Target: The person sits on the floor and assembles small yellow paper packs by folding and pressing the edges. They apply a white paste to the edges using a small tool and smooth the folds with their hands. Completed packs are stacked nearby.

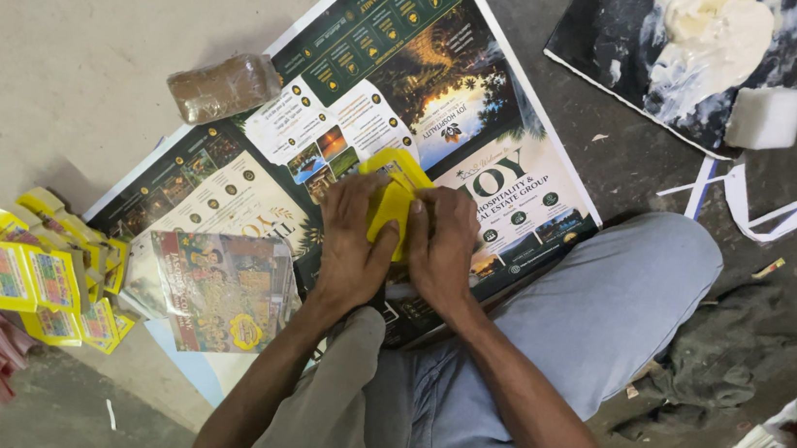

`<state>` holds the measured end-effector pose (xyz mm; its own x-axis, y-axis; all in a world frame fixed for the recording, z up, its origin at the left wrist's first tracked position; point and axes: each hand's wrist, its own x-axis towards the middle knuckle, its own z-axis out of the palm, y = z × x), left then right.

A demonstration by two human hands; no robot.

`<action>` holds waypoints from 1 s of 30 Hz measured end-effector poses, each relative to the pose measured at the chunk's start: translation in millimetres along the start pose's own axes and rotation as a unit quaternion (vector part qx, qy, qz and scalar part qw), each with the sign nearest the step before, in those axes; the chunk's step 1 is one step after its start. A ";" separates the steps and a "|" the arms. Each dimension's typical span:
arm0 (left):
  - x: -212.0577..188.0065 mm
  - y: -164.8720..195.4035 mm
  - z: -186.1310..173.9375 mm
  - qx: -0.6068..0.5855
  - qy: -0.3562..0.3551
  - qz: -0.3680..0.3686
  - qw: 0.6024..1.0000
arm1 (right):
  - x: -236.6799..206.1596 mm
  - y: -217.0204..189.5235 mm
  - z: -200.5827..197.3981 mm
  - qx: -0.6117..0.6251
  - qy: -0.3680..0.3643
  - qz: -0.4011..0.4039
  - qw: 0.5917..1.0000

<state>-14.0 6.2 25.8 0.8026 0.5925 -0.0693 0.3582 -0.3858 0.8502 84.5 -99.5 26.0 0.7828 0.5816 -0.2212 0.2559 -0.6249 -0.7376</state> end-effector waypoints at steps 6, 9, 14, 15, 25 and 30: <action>0.0 0.1 -1.4 0.008 0.023 0.014 1.000 | 0.1 -1.6 -0.9 -0.012 0.000 -0.006 1.000; -0.3 -0.4 -0.2 -0.019 -0.011 -0.037 0.999 | 0.3 -1.8 -1.1 0.006 0.002 -0.011 1.000; -0.3 -1.7 4.1 0.023 0.023 0.003 0.999 | 0.7 -1.2 -0.8 -0.005 0.003 -0.020 1.000; -0.5 -1.6 4.9 0.022 0.027 0.009 0.999 | 0.6 -1.1 -0.9 -0.004 0.012 -0.023 1.000; 2.6 2.4 3.0 0.027 0.012 -0.009 1.000 | 1.3 -1.3 0.1 -0.010 0.017 -0.032 0.999; 2.9 3.8 1.3 0.038 0.032 0.000 0.999 | 1.3 -2.3 -1.6 -0.014 0.019 -0.037 0.999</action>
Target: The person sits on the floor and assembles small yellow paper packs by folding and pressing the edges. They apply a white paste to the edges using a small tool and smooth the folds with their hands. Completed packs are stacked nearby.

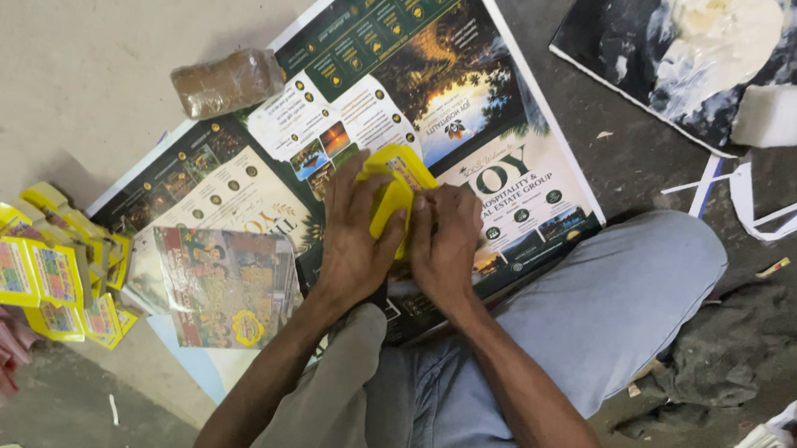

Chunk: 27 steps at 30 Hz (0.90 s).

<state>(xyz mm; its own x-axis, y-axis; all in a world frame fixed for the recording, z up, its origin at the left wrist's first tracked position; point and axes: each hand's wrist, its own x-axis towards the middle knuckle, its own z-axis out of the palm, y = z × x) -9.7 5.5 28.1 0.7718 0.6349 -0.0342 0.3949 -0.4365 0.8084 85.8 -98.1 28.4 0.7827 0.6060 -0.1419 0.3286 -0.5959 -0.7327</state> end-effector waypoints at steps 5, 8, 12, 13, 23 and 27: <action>-0.2 -1.9 0.9 -0.005 -0.032 -0.035 0.999 | 1.3 -0.5 -1.3 0.006 -0.019 0.008 1.000; -0.5 -3.5 1.0 -0.002 -0.009 0.005 1.000 | 1.3 -0.4 -1.3 0.001 -0.011 0.007 1.000; -0.8 -4.5 -0.4 -0.012 -0.031 -0.022 0.999 | 0.8 0.4 0.1 -0.001 -0.015 0.007 1.000; -0.9 -3.9 -0.3 -0.003 -0.020 -0.016 1.000 | 0.4 1.0 0.1 -0.001 -0.013 0.003 1.000; 1.5 0.8 -4.6 -0.008 -0.019 -0.008 1.000 | -1.4 4.9 3.3 -0.010 -0.017 0.012 1.000; -0.9 -0.8 -3.5 -0.029 -0.037 -0.028 0.998 | -2.7 4.7 3.4 0.004 -0.010 0.006 1.000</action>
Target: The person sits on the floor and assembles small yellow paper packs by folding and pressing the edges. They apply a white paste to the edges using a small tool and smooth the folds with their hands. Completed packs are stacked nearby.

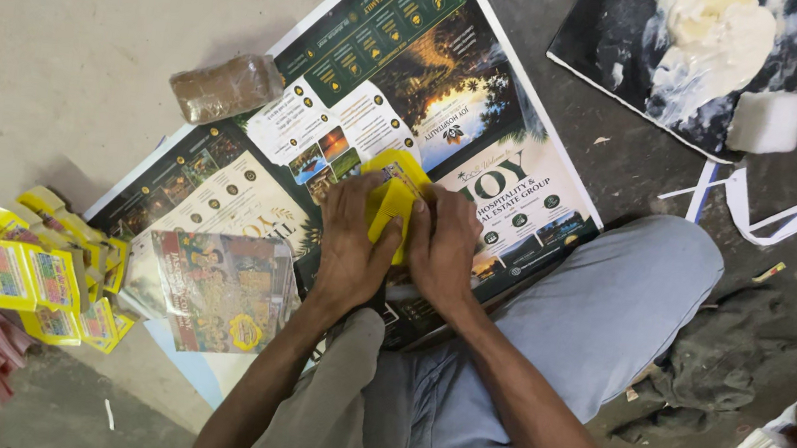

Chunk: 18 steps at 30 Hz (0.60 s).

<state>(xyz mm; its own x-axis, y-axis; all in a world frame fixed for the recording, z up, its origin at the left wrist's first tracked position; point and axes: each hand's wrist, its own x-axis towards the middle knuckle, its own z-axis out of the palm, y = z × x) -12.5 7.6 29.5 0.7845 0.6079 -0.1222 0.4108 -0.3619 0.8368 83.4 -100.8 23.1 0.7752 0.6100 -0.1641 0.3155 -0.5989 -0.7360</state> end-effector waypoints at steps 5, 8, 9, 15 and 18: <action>-0.5 -4.5 2.0 0.021 -0.008 0.017 1.000 | 1.3 -1.1 -1.1 -0.017 0.003 -0.012 1.000; -0.3 -5.5 1.5 0.013 -0.006 0.022 1.000 | 2.8 -2.7 -2.4 -0.003 -0.017 0.029 0.999; -0.3 -5.2 1.2 0.005 -0.009 0.012 1.000 | 3.2 -3.2 -3.1 0.007 -0.030 0.054 0.998; 1.1 -2.3 -1.7 -0.015 -0.022 0.001 1.000 | 3.9 -6.4 -5.8 0.022 0.016 -0.039 0.999; 2.2 -1.6 -2.7 -0.002 -0.017 0.003 1.000 | 4.2 -6.7 -5.9 -0.005 -0.015 -0.008 1.000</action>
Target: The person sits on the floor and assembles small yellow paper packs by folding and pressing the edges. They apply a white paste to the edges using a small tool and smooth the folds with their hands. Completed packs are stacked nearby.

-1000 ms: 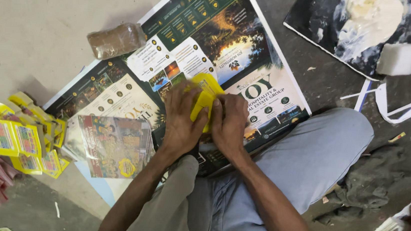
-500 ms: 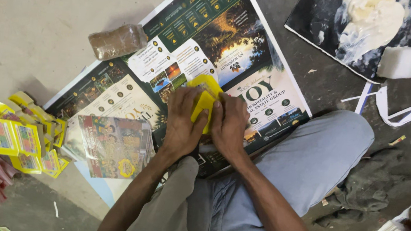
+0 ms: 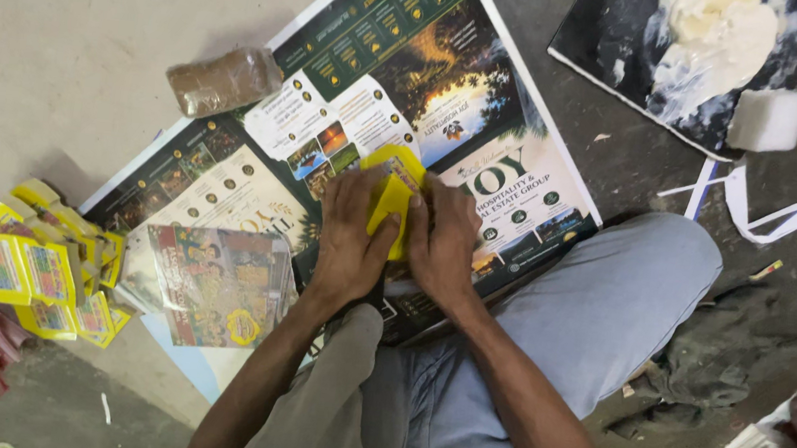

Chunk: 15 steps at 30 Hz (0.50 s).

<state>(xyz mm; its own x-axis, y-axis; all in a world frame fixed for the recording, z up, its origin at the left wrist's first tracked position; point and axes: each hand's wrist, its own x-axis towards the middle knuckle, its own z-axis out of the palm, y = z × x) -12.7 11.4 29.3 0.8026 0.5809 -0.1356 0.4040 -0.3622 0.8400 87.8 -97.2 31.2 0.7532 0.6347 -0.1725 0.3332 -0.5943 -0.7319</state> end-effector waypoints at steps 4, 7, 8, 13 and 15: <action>0.7 -0.1 0.4 0.012 0.024 0.030 0.999 | -0.2 1.2 1.0 0.011 0.014 0.018 1.000; 0.9 -0.3 0.7 -0.002 -0.002 -0.003 1.000 | -0.2 2.8 2.0 0.005 0.008 0.013 1.000; 0.6 -0.3 0.6 0.004 -0.004 -0.001 1.000 | -0.6 3.3 2.2 -0.013 0.006 -0.005 1.000; 0.5 -0.3 -0.7 -0.007 0.012 0.033 0.999 | -1.1 4.3 2.3 0.012 0.021 0.020 0.999; -0.3 -0.5 -1.5 -0.012 -0.012 0.001 1.000 | -1.9 3.5 2.1 0.024 0.020 0.021 0.999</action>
<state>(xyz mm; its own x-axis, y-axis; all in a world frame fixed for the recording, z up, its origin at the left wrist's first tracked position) -13.8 12.4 29.7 0.8139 0.5620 -0.1470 0.3922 -0.3449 0.8528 86.3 -99.4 27.6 0.7889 0.5883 -0.1778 0.2737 -0.5954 -0.7554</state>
